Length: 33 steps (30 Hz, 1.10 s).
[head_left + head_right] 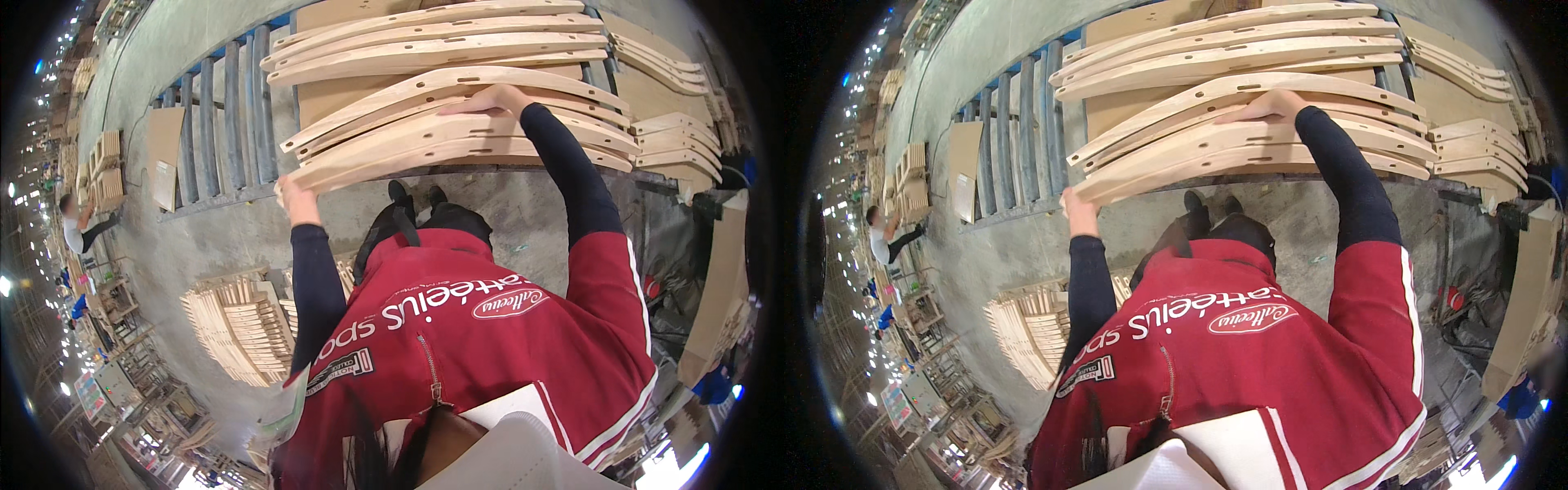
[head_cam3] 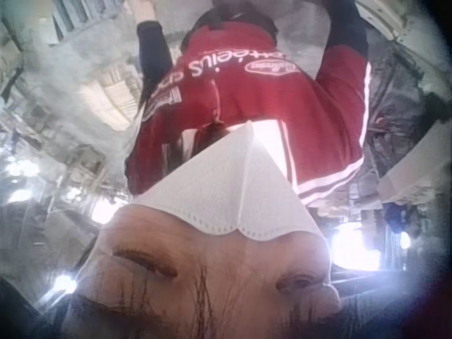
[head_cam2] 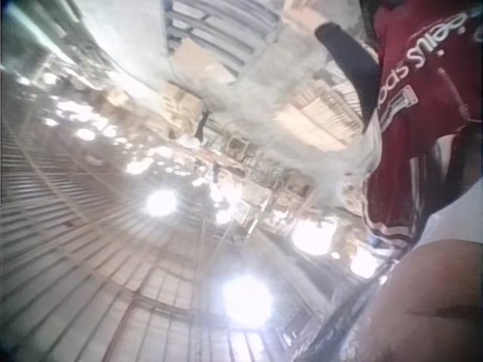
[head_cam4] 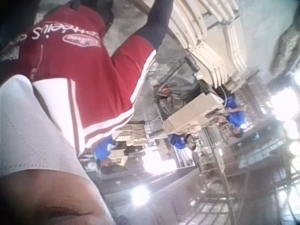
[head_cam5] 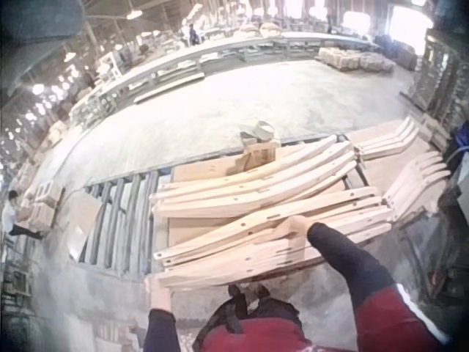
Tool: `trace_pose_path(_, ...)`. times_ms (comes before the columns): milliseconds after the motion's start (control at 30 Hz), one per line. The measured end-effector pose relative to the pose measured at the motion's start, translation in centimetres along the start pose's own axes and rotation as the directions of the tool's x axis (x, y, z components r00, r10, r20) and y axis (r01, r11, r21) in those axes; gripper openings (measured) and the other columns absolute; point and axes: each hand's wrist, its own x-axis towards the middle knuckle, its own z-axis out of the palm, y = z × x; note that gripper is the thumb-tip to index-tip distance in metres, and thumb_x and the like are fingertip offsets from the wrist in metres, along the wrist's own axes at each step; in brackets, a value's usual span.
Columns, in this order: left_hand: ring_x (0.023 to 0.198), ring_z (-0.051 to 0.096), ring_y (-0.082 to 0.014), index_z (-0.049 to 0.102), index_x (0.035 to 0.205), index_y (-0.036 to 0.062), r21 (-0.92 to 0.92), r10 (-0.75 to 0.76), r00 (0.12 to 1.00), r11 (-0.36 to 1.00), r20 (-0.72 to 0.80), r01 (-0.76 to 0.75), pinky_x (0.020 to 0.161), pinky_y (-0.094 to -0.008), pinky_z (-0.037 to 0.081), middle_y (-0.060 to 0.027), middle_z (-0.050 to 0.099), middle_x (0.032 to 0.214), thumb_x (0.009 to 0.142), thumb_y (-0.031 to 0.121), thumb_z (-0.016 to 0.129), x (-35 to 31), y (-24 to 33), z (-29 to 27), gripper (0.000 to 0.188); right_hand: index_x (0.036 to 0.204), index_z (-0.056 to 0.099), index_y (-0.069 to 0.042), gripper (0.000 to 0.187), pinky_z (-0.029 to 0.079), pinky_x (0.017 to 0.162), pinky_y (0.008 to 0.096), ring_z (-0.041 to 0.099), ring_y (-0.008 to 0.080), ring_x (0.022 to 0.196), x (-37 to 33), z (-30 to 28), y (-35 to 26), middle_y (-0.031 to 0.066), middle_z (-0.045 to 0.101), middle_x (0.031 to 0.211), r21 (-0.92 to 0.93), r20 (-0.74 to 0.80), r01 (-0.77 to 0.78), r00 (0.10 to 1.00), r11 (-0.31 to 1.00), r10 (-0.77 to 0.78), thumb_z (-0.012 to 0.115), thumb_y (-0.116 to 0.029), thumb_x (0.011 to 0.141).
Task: The person arranges curved wooden chair parts on a metal rack, then uses a brush to apply a white liquid from a small container into the pre-drilled holes of the parts. The person handles the parts one at a time and applies the liquid to multiple pieces.
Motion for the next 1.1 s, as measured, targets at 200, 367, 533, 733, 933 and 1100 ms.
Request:
trace_pose_path(200, 0.102, 0.064, -0.0436, 0.051, 0.112, -0.0011, 0.818, 0.324, 0.751, -0.200, 0.575, -0.540, 0.085, -0.0469, 0.051, -0.0273, 0.067, 0.102, 0.088, 0.006, 0.053, -7.5, -3.2, 3.4, 0.025, 0.111, 0.068, -0.003, 0.058, 0.053, 0.082, 0.0411, 0.069, 0.0343, 0.091, -3.8, -3.0, 3.8, 0.0184, 0.071, 0.094, -0.253, -0.739, -0.210, 0.672, 0.944, -0.049, 0.061, -0.055, 0.086)
trace_pose_path(367, 0.098, 0.066, -0.0424, 0.051, 0.112, -0.0047, 0.780, 0.289, 0.726, -0.297, 0.624, -0.552, 0.084, -0.0477, 0.051, -0.0282, 0.067, 0.101, 0.087, 0.004, 0.054, -1.2, -3.3, -0.5, 0.027, 0.134, 0.044, 0.009, 0.064, 0.037, 0.106, 0.0451, 0.047, 0.0387, 0.123, -9.3, 9.3, 7.7, 0.0279, 0.047, 0.134, 0.256, -0.944, 0.069, -0.197, 0.964, 0.264, 0.068, -0.029, 0.088)
trace_pose_path(533, 0.098, 0.067, -0.0423, 0.049, 0.113, -0.0062, 0.684, 0.149, 0.732, -0.515, 0.665, -0.517, 0.083, -0.0481, 0.052, -0.0289, 0.067, 0.098, 0.088, 0.004, 0.051, 0.2, -4.0, 0.9, 0.026, 0.145, 0.034, 0.002, 0.075, 0.038, 0.102, 0.0587, 0.047, 0.0402, 0.122, -4.3, 14.9, 13.9, 0.0215, 0.038, 0.145, 0.743, -0.345, 0.662, 0.505, -0.099, 0.791, 0.059, -0.047, 0.093)
trace_pose_path(733, 0.104, 0.062, -0.0450, 0.043, 0.131, -0.0006, 0.537, -0.005, 0.866, 0.786, 0.500, -0.306, 0.075, -0.0635, 0.055, -0.0278, 0.051, 0.130, 0.092, 0.002, 0.045, -4.0, -2.9, 3.4, 0.039, 0.147, 0.032, 0.001, 0.072, 0.049, 0.093, 0.0583, 0.046, 0.0389, 0.126, -2.7, 7.9, 10.4, 0.0211, 0.036, 0.146, 0.779, -0.459, 0.624, 0.508, 0.056, 0.728, 0.056, -0.044, 0.096)
trace_pose_path(933, 0.131, 0.037, -0.0520, 0.032, 0.141, 0.0080, 0.310, -0.299, 0.913, 0.927, 0.277, 0.209, 0.098, -0.0754, 0.036, -0.0260, 0.034, 0.145, 0.091, 0.029, 0.061, -7.1, 1.5, 9.6, 0.062, 0.149, 0.027, -0.006, 0.069, 0.052, 0.093, 0.0573, 0.044, 0.0421, 0.125, -0.2, 2.6, 10.9, 0.0231, 0.031, 0.148, 0.843, -0.445, 0.526, 0.566, 0.112, 0.694, 0.056, -0.041, 0.097)
trace_pose_path(1100, 0.135, 0.030, -0.0543, 0.036, 0.141, 0.0124, 0.382, -0.330, 0.943, 0.877, 0.037, 0.292, 0.103, -0.0778, 0.026, -0.0253, 0.027, 0.150, 0.084, 0.018, 0.065, -8.4, 2.3, 10.3, 0.065, 0.143, 0.041, -0.004, 0.066, 0.056, 0.085, 0.0504, 0.044, 0.0374, 0.121, -1.1, 3.9, 10.3, 0.0226, 0.028, 0.150, 0.904, -0.415, 0.354, 0.592, 0.239, 0.691, 0.061, -0.043, 0.094)
